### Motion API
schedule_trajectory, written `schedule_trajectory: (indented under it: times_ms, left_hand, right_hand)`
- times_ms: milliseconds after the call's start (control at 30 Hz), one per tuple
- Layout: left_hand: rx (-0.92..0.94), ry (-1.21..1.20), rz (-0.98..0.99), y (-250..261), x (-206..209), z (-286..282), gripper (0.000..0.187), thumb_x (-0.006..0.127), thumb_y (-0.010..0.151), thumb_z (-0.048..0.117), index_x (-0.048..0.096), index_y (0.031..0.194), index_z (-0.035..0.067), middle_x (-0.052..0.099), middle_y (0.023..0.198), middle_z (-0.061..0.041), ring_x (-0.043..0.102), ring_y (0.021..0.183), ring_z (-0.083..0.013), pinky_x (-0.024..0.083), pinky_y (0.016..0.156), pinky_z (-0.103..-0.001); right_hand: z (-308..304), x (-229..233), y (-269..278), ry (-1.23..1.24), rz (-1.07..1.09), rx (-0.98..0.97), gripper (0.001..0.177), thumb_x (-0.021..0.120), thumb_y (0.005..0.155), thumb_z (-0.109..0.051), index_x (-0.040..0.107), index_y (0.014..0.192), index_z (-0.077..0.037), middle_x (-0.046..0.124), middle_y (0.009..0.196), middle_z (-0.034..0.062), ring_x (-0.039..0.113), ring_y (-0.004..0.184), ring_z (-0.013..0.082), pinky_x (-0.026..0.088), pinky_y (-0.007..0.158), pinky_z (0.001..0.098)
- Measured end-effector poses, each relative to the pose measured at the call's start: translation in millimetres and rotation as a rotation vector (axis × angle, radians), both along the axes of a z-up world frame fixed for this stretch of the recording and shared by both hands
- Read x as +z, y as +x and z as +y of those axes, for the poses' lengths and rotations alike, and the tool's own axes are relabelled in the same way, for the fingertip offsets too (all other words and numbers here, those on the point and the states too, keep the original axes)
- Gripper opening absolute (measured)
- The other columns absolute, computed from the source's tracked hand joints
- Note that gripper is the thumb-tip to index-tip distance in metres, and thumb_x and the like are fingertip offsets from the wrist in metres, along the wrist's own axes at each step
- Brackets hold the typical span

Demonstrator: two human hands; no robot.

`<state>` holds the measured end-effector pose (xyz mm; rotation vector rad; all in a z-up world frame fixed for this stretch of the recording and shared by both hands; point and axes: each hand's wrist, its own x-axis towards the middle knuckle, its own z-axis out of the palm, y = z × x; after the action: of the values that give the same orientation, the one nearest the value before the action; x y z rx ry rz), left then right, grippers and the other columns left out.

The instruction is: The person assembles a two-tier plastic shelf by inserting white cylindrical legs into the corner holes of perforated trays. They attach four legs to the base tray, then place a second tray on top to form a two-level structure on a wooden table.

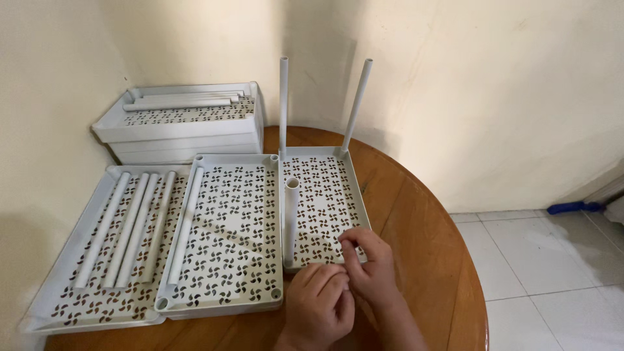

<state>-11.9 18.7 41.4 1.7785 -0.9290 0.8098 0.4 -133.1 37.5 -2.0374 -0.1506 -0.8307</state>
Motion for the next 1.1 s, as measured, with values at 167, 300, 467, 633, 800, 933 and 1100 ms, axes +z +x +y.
schedule_trajectory:
  times_ms: [167,300,467,633,800,933,1100]
  left_hand:
    - [0.019,-0.181,-0.044,3.1,22.3,36.4,0.006,0.063,0.080,0.004,0.062,0.086,0.004,0.066,0.082,-0.010,0.066,0.069,-0.0259,0.054,0.063,-0.035]
    - [0.129,-0.327,0.045,20.4,26.3,71.1,0.005,0.061,0.080,0.007,0.064,0.077,0.009,0.067,0.071,-0.004,0.060,0.050,-0.0183,0.046,0.046,-0.029]
    - [0.694,0.019,0.316,46.5,38.0,117.5,0.014,0.065,0.083,0.018,0.070,0.083,0.005,0.072,0.080,-0.009,0.064,0.079,-0.0307,0.051,0.074,-0.043]
    - [0.898,0.433,0.721,58.6,28.6,137.9,0.037,0.065,0.086,0.033,0.071,0.108,0.003,0.068,0.114,-0.017,0.043,0.129,-0.0404,0.032,0.106,-0.057]
    - [0.947,0.487,0.603,60.9,3.0,124.8,0.060,0.066,0.084,0.039,0.065,0.121,-0.009,0.057,0.139,-0.025,0.028,0.145,-0.0461,0.024,0.109,-0.058]
    - [0.907,0.547,0.714,59.9,8.3,119.7,0.047,0.069,0.087,0.030,0.064,0.119,-0.004,0.055,0.134,-0.026,0.033,0.141,-0.0435,0.025,0.111,-0.055]
    - [0.851,0.529,0.878,56.9,25.8,122.9,0.034,0.071,0.088,0.019,0.064,0.117,0.004,0.059,0.124,-0.017,0.044,0.128,-0.0349,0.034,0.108,-0.051]
  right_hand:
    - [17.5,0.3,-5.7,-0.048,-0.023,0.231,0.009,0.067,0.083,0.003,0.069,0.092,0.000,0.072,0.084,0.0119,0.071,0.076,0.0258,0.056,0.068,0.0323]
    - [44.2,5.0,-12.2,-0.089,-0.096,0.401,0.010,0.069,0.084,0.003,0.066,0.093,-0.001,0.073,0.091,0.0120,0.074,0.083,0.0263,0.058,0.074,0.0327]
    - [76.9,19.5,-28.6,-0.278,-0.043,0.472,0.024,0.076,0.082,-0.006,0.070,0.105,-0.001,0.071,0.117,0.0151,0.064,0.114,0.0312,0.050,0.096,0.0424]
    - [90.1,14.3,-21.6,-0.432,0.067,0.541,0.027,0.078,0.083,-0.010,0.073,0.109,-0.004,0.070,0.127,0.0119,0.054,0.133,0.0325,0.039,0.110,0.0479]
    - [83.2,-6.1,-11.6,-0.433,0.064,0.553,0.024,0.076,0.084,-0.007,0.073,0.107,-0.004,0.072,0.122,0.0099,0.058,0.131,0.0315,0.044,0.109,0.0465]
    - [82.2,-16.7,-7.6,-0.449,0.072,0.523,0.021,0.076,0.082,-0.007,0.074,0.103,-0.004,0.074,0.117,0.0093,0.060,0.127,0.0310,0.044,0.108,0.0471]
    - [83.2,-17.7,-5.4,-0.457,0.037,0.519,0.019,0.076,0.081,-0.006,0.074,0.100,-0.004,0.075,0.115,0.0093,0.061,0.125,0.0310,0.044,0.107,0.0467]
